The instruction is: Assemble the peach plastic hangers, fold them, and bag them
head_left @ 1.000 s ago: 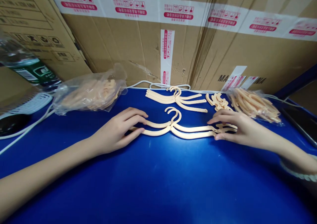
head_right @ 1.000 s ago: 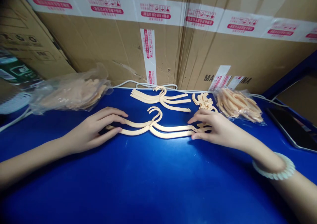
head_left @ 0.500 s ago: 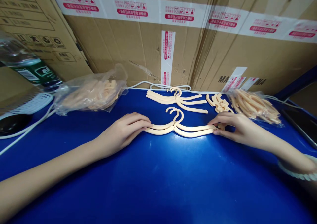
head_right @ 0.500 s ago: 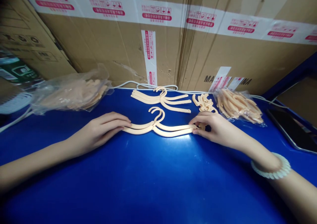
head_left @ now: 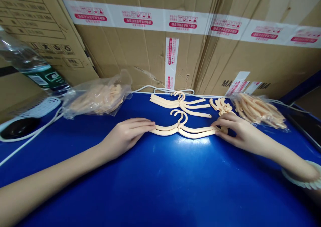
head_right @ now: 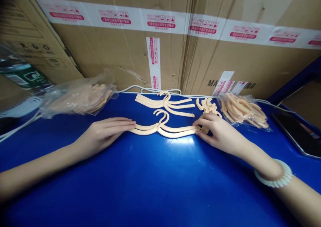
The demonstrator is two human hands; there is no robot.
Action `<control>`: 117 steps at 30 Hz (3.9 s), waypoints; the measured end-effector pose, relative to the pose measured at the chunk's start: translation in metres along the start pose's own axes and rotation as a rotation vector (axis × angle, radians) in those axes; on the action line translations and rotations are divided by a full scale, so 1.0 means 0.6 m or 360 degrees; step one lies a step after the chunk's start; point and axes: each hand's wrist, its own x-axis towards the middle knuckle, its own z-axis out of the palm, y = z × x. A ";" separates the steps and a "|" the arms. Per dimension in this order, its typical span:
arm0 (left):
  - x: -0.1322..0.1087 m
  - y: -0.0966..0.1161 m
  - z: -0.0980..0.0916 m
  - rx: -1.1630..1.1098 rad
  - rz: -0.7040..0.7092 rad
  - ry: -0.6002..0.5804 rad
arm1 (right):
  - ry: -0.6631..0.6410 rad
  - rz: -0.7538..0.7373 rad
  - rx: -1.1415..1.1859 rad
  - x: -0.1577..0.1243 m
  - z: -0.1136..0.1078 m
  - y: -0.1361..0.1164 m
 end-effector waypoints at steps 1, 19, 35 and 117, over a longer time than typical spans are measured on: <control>0.000 0.001 0.000 0.0012 -0.0003 0.0002 | 0.0000 -0.0002 -0.0007 0.000 0.000 0.000; 0.006 0.012 -0.004 0.0004 -0.0068 0.0013 | 0.0291 0.0131 0.0123 -0.001 -0.018 0.005; 0.012 0.016 -0.011 -0.0061 -0.0175 0.0060 | 0.1253 0.0871 0.0391 -0.003 -0.045 0.028; 0.011 0.022 -0.012 0.0021 0.0088 0.0013 | 0.0571 0.0419 0.0059 0.002 -0.011 0.025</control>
